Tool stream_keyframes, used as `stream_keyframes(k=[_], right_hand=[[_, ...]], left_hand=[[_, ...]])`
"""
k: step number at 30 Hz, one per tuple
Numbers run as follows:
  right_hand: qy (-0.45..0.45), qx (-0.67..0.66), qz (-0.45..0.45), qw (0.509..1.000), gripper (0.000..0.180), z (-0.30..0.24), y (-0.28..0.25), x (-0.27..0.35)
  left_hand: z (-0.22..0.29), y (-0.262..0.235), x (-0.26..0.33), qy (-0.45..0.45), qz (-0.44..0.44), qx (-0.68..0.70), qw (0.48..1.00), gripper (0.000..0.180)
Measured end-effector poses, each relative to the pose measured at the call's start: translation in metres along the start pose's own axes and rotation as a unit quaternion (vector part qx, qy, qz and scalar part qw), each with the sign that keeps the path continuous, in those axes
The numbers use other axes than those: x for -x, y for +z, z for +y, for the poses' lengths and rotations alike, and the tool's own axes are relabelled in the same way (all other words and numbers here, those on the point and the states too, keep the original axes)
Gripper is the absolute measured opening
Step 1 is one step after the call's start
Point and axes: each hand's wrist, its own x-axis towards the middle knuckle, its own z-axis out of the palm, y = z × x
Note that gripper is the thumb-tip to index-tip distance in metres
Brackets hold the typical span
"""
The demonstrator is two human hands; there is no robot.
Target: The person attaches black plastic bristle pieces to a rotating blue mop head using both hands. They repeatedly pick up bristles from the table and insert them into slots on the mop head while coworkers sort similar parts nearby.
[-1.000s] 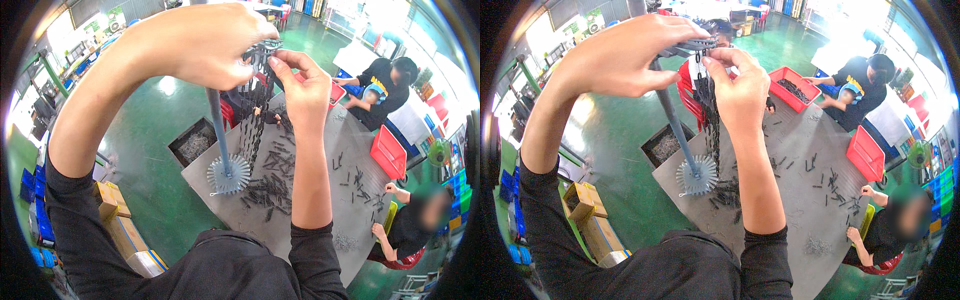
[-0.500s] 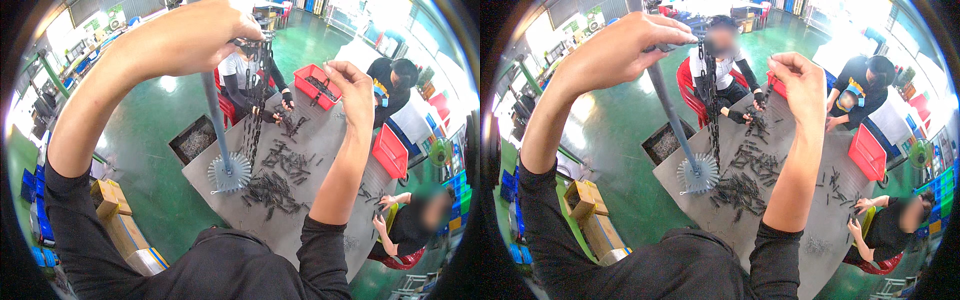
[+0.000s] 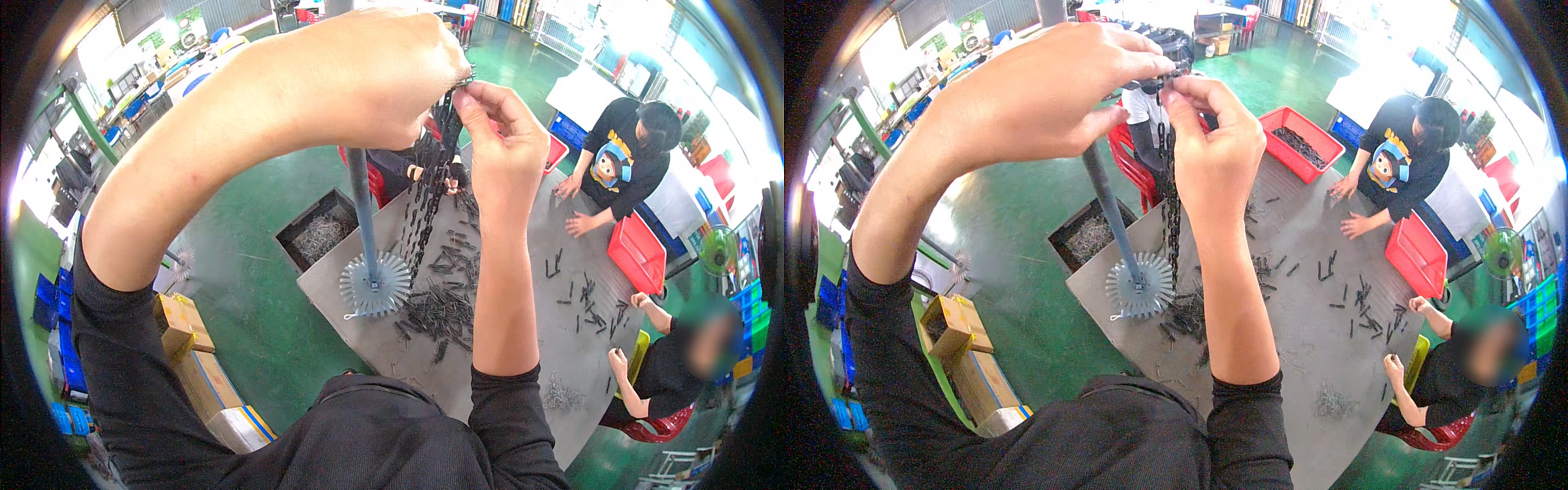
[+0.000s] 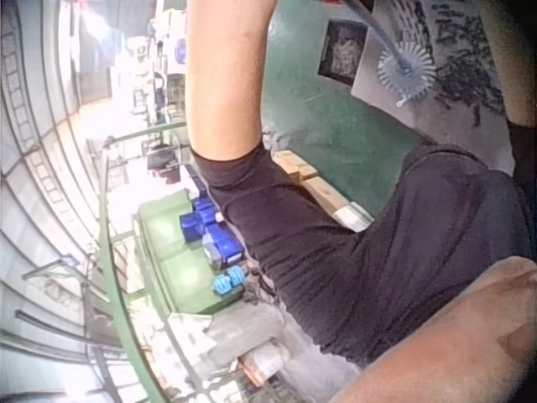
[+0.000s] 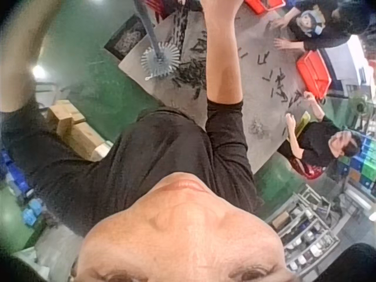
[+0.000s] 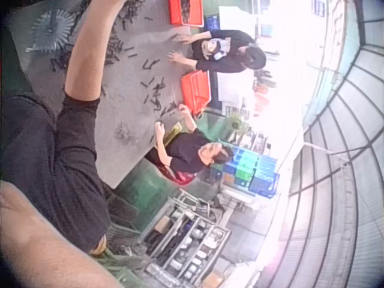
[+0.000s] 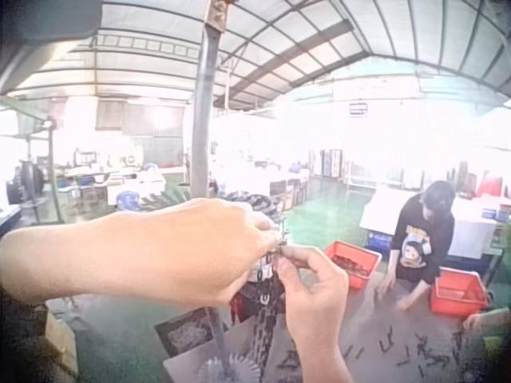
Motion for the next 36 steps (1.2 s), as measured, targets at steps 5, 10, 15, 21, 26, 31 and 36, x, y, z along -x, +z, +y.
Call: stream_keyframes(k=[5,10,15,21,26,31,36], right_hand=[[0.056,-0.096,-0.055,0.992,0.009,0.001,-0.019,-0.007],[0.113,0.013,-0.093,0.989,0.013,0.004,-0.075,-0.023],[0.057,0.338,-0.092,0.935,0.013,0.007,-0.091,-0.025],[-0.018,0.085,-0.084,0.993,0.014,-0.005,-0.026,0.001],[-0.024,0.043,-0.023,0.999,0.011,-0.003,-0.005,0.007],[0.088,-0.105,-0.087,0.987,0.010,-0.003,-0.031,-0.002],[0.133,0.013,-0.081,0.988,0.015,0.004,-0.078,-0.020]], left_hand=[[-0.007,0.007,0.000,0.005,0.010,-0.022,1.000,0.040],[-0.011,0.006,0.011,0.032,0.034,-0.015,0.999,0.044],[-0.027,0.010,0.021,0.051,0.023,0.086,0.995,0.045],[-0.013,0.002,0.019,-0.006,0.019,0.051,0.998,0.048],[0.002,-0.002,0.007,-0.038,-0.058,-0.012,0.997,0.040],[-0.003,0.010,0.008,-0.027,-0.015,0.003,1.000,0.040],[-0.001,-0.001,0.019,-0.012,0.008,0.006,1.000,0.044]])
